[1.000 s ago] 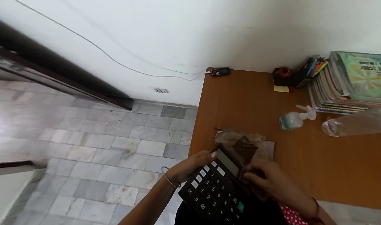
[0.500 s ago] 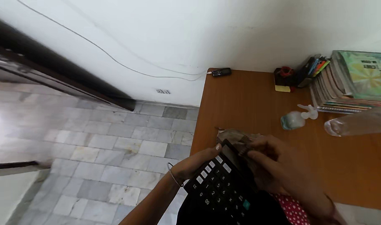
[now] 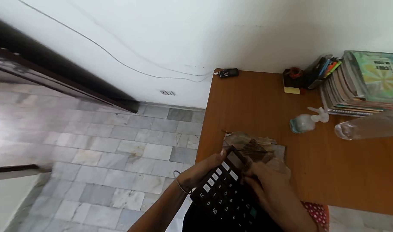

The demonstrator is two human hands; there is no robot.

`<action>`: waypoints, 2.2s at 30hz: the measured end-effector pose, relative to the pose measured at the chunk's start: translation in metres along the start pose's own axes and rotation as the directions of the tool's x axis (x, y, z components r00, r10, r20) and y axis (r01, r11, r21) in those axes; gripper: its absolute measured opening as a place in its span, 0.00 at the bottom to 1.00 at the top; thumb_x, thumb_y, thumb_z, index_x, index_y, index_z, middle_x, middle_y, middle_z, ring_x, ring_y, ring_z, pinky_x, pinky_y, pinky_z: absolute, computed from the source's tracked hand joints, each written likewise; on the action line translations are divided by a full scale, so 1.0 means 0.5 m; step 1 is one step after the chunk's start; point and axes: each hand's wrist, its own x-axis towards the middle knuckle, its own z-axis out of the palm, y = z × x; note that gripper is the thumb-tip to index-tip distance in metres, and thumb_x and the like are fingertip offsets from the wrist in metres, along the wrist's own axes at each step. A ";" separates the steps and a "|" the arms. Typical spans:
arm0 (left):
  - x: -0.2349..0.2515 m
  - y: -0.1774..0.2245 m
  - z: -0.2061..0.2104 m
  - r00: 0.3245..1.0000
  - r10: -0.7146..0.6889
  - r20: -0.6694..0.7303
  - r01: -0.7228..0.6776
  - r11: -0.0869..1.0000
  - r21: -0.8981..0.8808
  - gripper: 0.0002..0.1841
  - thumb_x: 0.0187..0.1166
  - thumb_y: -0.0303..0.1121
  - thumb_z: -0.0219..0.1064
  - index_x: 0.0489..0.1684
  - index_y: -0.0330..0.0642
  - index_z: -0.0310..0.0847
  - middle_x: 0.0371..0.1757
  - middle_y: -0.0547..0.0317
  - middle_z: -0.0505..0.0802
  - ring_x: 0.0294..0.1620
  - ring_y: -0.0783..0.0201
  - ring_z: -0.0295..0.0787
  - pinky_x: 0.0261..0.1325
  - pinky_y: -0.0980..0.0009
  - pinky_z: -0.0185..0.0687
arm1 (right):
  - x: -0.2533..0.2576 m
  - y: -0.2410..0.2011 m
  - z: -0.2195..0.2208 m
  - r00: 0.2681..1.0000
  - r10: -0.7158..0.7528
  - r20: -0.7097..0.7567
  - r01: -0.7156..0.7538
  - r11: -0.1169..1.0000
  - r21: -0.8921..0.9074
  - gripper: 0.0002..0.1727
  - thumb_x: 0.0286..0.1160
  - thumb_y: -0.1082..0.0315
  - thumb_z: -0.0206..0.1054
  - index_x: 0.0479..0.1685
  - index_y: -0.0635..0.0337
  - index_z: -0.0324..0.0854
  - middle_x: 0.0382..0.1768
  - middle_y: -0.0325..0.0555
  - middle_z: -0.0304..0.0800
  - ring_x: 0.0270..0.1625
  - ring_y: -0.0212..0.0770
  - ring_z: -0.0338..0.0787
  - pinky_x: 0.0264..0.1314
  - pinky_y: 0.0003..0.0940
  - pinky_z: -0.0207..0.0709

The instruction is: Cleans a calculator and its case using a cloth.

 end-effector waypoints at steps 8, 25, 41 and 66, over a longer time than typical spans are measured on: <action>0.013 0.011 0.010 0.998 -0.054 -0.038 0.055 0.998 0.021 0.22 0.90 0.44 0.31 0.49 0.56 0.76 0.40 0.76 0.93 0.45 0.83 0.90 0.51 0.81 0.86 | -0.070 0.045 -0.024 0.999 0.006 0.042 -0.008 0.999 0.046 0.06 0.71 0.71 0.69 0.38 0.67 0.87 0.34 0.57 0.89 0.30 0.53 0.92 0.29 0.46 0.85; 0.005 0.041 0.040 0.999 0.011 0.048 -0.018 0.989 0.144 0.27 0.68 0.62 0.71 0.56 0.56 0.72 0.45 0.84 0.91 0.50 0.86 0.87 0.57 0.84 0.83 | 0.112 0.031 0.048 0.926 -0.234 -0.297 0.281 0.951 0.126 0.10 0.80 0.62 0.64 0.43 0.56 0.90 0.41 0.42 0.92 0.44 0.36 0.92 0.46 0.30 0.86; -0.018 0.001 0.010 0.998 0.063 0.007 -0.063 0.998 0.019 0.16 0.73 0.56 0.68 0.48 0.59 0.81 0.42 0.76 0.95 0.45 0.81 0.92 0.52 0.81 0.88 | 0.004 0.056 0.025 0.992 0.088 -0.094 -0.064 0.972 0.228 0.15 0.81 0.59 0.64 0.47 0.66 0.85 0.34 0.51 0.92 0.34 0.41 0.92 0.39 0.34 0.85; 0.064 0.015 0.020 0.871 0.345 -0.351 -0.352 0.935 0.045 0.25 0.94 0.43 0.28 0.66 0.40 0.70 0.47 0.61 0.92 0.48 0.71 0.91 0.53 0.74 0.87 | 0.056 0.067 0.050 0.869 -0.238 -0.433 0.142 0.960 -0.241 0.35 0.93 0.47 0.41 0.74 0.68 0.79 0.78 0.60 0.79 0.84 0.64 0.73 0.84 0.71 0.57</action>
